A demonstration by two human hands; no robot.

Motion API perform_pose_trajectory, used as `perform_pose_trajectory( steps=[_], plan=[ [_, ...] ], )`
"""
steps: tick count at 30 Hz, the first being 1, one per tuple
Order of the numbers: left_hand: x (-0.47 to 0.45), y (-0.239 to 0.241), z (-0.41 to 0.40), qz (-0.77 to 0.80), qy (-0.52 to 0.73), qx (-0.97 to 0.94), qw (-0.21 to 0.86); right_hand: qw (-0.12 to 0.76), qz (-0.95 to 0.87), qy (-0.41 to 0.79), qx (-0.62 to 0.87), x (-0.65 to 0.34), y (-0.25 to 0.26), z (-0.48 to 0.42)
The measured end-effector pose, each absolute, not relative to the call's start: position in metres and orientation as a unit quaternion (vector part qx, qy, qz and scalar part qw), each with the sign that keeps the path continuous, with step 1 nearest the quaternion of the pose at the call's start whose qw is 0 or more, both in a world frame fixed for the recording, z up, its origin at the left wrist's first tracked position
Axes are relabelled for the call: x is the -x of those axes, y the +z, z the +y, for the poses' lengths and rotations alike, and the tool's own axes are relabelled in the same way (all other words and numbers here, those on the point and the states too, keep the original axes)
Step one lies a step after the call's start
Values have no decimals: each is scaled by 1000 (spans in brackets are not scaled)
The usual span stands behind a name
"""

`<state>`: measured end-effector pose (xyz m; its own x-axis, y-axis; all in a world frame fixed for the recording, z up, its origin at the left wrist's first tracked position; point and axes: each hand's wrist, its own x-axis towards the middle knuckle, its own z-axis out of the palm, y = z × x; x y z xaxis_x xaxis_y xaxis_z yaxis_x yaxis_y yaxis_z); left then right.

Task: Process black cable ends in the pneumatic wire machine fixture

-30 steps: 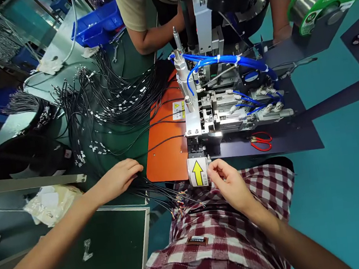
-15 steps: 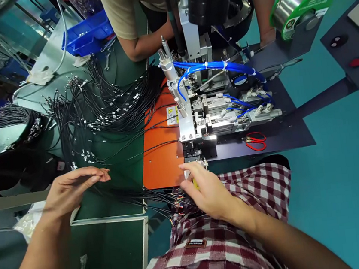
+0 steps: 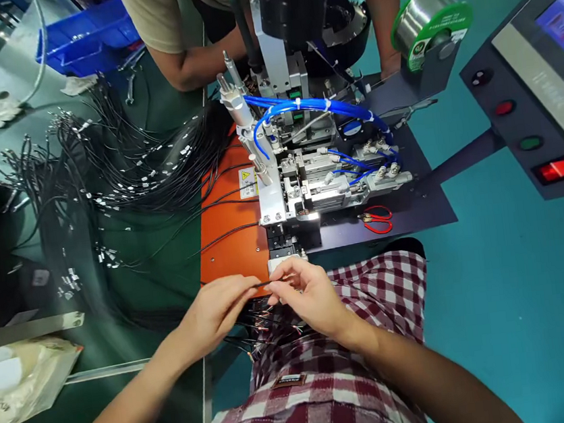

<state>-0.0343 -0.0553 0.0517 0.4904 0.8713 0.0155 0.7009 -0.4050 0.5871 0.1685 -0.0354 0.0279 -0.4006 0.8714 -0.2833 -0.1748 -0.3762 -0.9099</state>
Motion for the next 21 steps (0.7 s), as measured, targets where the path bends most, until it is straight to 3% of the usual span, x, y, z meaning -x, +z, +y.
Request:
perform_pose_trajectory(
  steps=[9, 21],
  plan=[
    [0, 68, -40, 513, 174, -689, 482, 365, -477, 688, 407, -186, 24, -27],
    [-10, 58, -27, 533, 219, -610, 544, 412, -488, 586, 499, -199, 23, -19]
  ],
)
